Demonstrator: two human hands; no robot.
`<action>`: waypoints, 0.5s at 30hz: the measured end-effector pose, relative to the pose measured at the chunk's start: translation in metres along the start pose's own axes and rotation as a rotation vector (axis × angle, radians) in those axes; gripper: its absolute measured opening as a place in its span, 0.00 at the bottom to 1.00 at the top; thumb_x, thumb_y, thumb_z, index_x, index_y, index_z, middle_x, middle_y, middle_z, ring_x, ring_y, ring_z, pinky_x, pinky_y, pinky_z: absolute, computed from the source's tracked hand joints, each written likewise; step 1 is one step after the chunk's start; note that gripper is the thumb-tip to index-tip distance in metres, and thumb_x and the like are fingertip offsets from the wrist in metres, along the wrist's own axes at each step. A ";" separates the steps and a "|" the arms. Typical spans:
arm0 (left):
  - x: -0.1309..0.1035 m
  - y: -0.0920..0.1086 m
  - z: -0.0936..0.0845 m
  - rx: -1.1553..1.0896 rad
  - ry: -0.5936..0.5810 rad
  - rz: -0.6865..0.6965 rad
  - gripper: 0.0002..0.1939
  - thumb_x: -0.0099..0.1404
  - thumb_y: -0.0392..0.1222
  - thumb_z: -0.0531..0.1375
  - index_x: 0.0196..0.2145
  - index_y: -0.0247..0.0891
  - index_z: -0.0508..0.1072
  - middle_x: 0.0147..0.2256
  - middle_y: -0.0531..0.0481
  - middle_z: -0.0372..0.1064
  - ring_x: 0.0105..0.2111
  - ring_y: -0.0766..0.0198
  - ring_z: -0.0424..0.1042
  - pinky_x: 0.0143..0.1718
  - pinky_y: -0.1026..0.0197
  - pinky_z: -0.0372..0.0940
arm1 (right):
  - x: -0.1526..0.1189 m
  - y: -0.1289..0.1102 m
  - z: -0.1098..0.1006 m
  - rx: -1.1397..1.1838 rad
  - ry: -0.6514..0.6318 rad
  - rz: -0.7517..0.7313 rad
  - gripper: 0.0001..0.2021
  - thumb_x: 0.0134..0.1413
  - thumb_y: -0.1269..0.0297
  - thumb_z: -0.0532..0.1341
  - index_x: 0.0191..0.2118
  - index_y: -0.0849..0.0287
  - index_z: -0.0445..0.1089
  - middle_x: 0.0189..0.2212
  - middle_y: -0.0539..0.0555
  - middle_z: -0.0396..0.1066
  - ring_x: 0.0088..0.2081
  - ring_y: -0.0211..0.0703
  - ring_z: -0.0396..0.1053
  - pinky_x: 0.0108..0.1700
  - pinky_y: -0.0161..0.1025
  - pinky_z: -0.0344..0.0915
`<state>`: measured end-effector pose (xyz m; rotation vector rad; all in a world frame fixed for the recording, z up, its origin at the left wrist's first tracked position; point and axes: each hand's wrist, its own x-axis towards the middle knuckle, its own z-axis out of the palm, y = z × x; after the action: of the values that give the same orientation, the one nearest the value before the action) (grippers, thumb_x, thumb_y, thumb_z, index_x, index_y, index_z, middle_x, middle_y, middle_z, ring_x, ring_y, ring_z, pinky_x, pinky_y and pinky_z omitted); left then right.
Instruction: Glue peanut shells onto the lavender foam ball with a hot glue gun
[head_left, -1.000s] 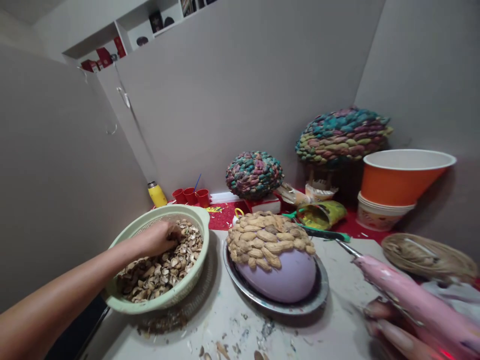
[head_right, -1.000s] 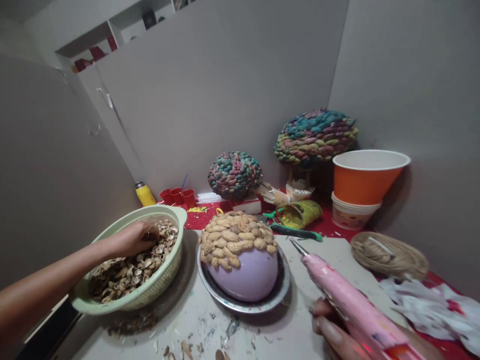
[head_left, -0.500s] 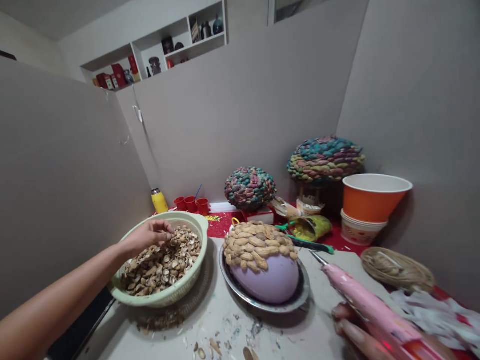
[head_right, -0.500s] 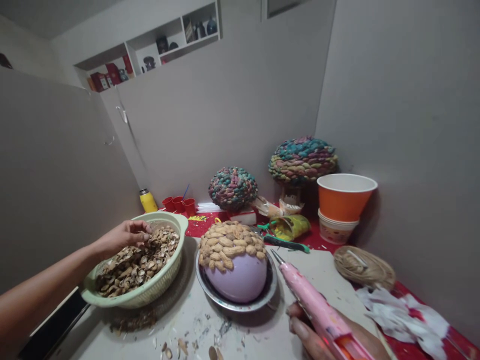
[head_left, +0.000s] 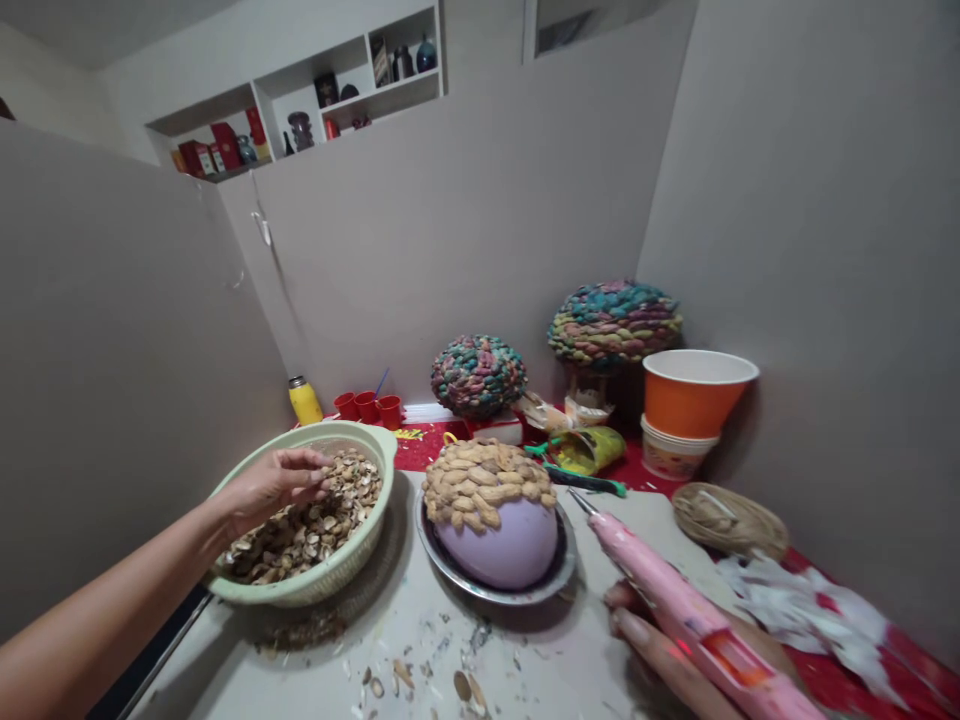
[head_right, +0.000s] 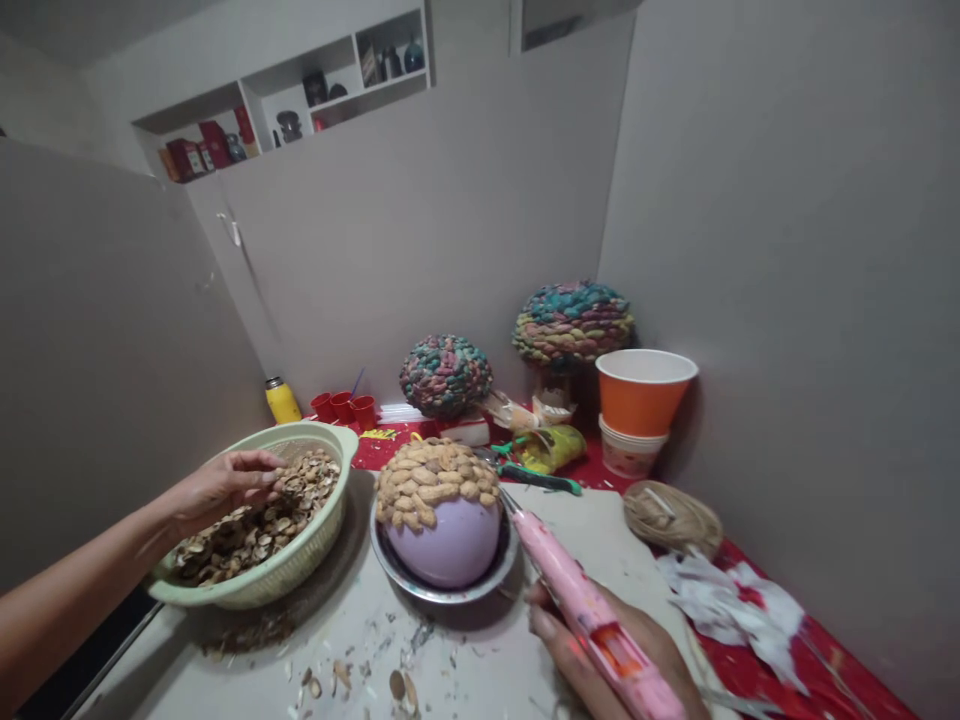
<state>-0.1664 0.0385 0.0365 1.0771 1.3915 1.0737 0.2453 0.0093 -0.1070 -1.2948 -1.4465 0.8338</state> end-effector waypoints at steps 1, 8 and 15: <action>-0.002 0.001 0.003 -0.005 0.005 -0.004 0.16 0.42 0.36 0.75 0.30 0.33 0.79 0.27 0.48 0.76 0.29 0.65 0.76 0.36 0.64 0.72 | -0.002 -0.006 0.001 0.020 0.015 -0.014 0.16 0.45 0.47 0.66 0.34 0.54 0.76 0.21 0.51 0.74 0.20 0.46 0.70 0.20 0.35 0.68; -0.024 0.002 0.046 -0.014 0.042 0.052 0.13 0.46 0.42 0.74 0.28 0.38 0.77 0.24 0.54 0.75 0.24 0.69 0.72 0.27 0.69 0.68 | -0.005 -0.030 0.001 0.025 -0.037 -0.101 0.14 0.51 0.50 0.63 0.32 0.57 0.72 0.19 0.47 0.66 0.19 0.38 0.61 0.20 0.33 0.60; -0.056 -0.003 0.137 0.090 0.012 0.315 0.10 0.47 0.45 0.71 0.25 0.40 0.77 0.20 0.52 0.73 0.21 0.64 0.69 0.24 0.64 0.66 | -0.006 -0.038 -0.002 0.053 -0.090 -0.182 0.12 0.55 0.53 0.61 0.33 0.57 0.71 0.20 0.47 0.63 0.20 0.38 0.59 0.22 0.33 0.60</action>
<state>-0.0267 -0.0095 0.0344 1.3904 1.3170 1.2518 0.2355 -0.0038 -0.0723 -1.0798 -1.5771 0.8110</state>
